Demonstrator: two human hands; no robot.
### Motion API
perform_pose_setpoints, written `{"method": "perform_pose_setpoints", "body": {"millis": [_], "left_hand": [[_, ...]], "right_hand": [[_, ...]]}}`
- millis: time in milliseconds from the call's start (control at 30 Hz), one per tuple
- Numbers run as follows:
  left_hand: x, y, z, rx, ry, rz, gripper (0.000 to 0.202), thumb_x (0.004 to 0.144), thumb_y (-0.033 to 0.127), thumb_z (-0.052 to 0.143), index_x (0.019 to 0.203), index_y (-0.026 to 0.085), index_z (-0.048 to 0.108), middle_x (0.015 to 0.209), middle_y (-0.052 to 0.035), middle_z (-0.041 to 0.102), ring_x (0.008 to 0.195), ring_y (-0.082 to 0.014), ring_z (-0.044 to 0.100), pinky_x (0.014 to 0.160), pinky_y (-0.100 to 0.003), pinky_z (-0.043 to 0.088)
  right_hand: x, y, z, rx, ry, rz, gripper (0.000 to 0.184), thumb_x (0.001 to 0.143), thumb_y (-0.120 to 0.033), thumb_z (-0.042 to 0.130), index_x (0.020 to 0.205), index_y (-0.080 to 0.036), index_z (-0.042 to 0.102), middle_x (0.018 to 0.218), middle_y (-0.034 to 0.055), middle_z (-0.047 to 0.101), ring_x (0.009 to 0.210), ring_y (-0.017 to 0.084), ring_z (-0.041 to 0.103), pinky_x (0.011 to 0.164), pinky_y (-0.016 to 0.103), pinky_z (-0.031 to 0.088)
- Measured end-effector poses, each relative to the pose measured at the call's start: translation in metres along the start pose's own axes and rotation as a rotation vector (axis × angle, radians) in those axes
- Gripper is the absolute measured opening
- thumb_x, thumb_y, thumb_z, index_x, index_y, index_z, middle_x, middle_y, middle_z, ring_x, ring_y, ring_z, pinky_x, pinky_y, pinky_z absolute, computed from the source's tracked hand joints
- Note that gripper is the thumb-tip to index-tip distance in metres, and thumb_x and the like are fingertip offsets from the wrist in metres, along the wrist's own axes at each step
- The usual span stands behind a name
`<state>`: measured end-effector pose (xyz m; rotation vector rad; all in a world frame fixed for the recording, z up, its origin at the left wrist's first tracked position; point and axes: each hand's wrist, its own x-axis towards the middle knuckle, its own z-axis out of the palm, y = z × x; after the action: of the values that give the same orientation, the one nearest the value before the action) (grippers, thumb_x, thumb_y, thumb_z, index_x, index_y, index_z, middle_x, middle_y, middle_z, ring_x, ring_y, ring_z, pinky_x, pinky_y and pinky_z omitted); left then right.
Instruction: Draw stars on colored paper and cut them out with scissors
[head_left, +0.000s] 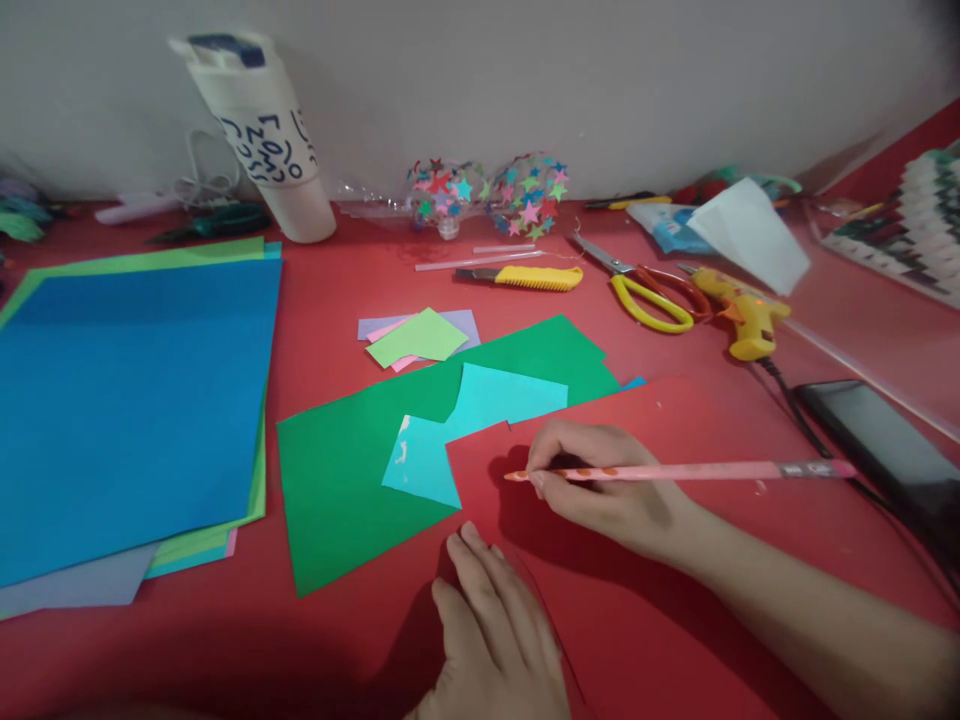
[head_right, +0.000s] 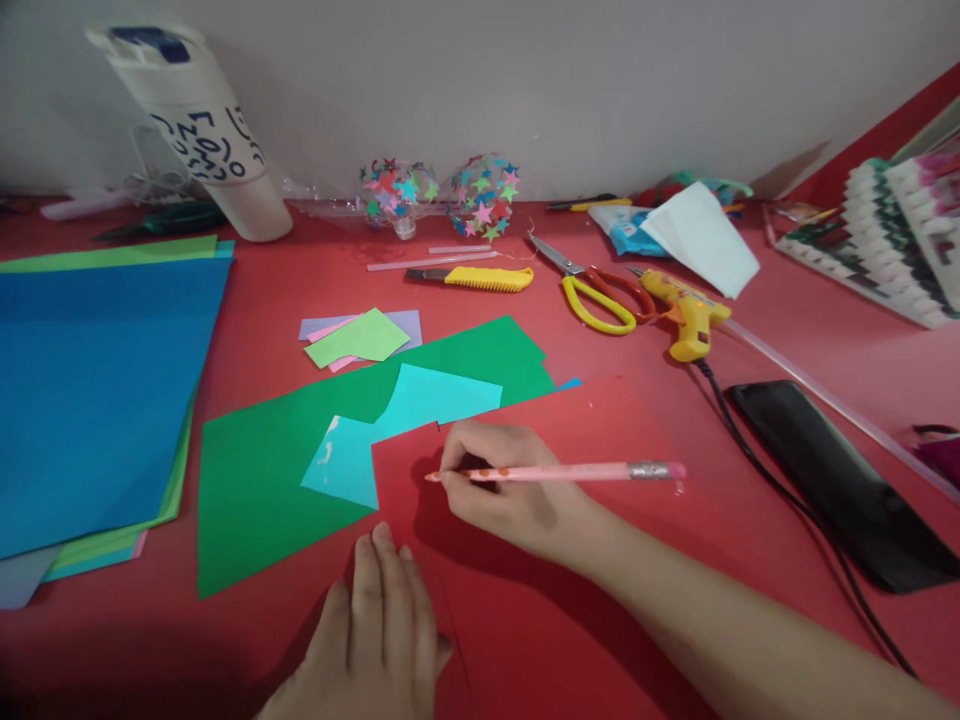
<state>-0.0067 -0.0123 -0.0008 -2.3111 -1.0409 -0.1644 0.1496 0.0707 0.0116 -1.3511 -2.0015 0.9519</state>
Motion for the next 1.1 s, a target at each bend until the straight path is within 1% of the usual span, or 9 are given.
{"method": "perform_pose_setpoints", "body": {"millis": [200, 367, 600, 733, 867, 1100], "left_hand": [[-0.0005, -0.0009, 0.0003, 0.017, 0.009, 0.016, 0.037, 0.075, 0.037, 0.046, 0.077, 0.011, 0.073, 0.079, -0.0129, 0.073, 0.072, -0.0250, 0.069, 0.055, -0.031, 0.052], [-0.0012, -0.0002, 0.0002, 0.019, 0.000, 0.015, 0.039, 0.075, 0.038, 0.046, 0.077, 0.010, 0.072, 0.079, -0.0132, 0.073, 0.073, -0.0255, 0.069, 0.056, -0.031, 0.051], [-0.0018, -0.0007, 0.0016, 0.033, 0.020, 0.028, 0.038, 0.076, 0.039, 0.045, 0.076, 0.011, 0.072, 0.078, -0.0124, 0.073, 0.073, -0.0255, 0.069, 0.055, -0.031, 0.051], [-0.0011, -0.0026, 0.0024, 0.050, 0.035, 0.043, 0.040, 0.077, 0.038, 0.042, 0.075, 0.010, 0.071, 0.077, -0.0130, 0.073, 0.071, -0.0241, 0.069, 0.053, -0.029, 0.051], [-0.0007, -0.0032, 0.0026, 0.053, 0.042, 0.050, 0.042, 0.077, 0.038, 0.040, 0.076, 0.009, 0.071, 0.077, -0.0125, 0.073, 0.071, -0.0241, 0.069, 0.053, -0.030, 0.051], [-0.0011, -0.0025, 0.0029, 0.049, 0.041, 0.042, 0.039, 0.077, 0.035, 0.041, 0.076, 0.010, 0.071, 0.076, -0.0124, 0.073, 0.070, -0.0239, 0.069, 0.053, -0.030, 0.051]], "right_hand": [[0.0005, -0.0004, 0.0016, 0.007, 0.056, -0.006, 0.013, 0.071, -0.012, 0.046, 0.061, -0.019, 0.052, 0.058, -0.0014, 0.056, 0.052, 0.010, 0.048, 0.048, 0.020, 0.036], [0.0016, 0.0011, 0.0027, -0.004, 0.074, -0.015, 0.013, 0.072, -0.013, 0.047, 0.061, -0.019, 0.051, 0.057, -0.0017, 0.056, 0.052, 0.010, 0.048, 0.048, 0.020, 0.036], [0.0006, 0.0001, 0.0029, -0.012, 0.077, -0.024, 0.013, 0.071, -0.013, 0.046, 0.060, -0.019, 0.049, 0.055, -0.0027, 0.053, 0.049, 0.009, 0.044, 0.046, 0.020, 0.033], [0.0002, -0.0010, 0.0024, -0.023, 0.067, -0.019, 0.013, 0.070, -0.013, 0.045, 0.058, -0.020, 0.047, 0.055, -0.0019, 0.053, 0.050, 0.010, 0.046, 0.047, 0.020, 0.034], [-0.0003, -0.0004, 0.0020, -0.044, 0.052, -0.009, 0.013, 0.069, -0.013, 0.043, 0.058, -0.020, 0.045, 0.056, -0.0007, 0.054, 0.051, 0.012, 0.047, 0.047, 0.022, 0.034], [-0.0009, 0.0000, 0.0008, -0.042, 0.048, -0.046, 0.014, 0.068, -0.012, 0.043, 0.057, -0.021, 0.039, 0.051, -0.0037, 0.046, 0.046, 0.010, 0.039, 0.043, 0.020, 0.029]]}}
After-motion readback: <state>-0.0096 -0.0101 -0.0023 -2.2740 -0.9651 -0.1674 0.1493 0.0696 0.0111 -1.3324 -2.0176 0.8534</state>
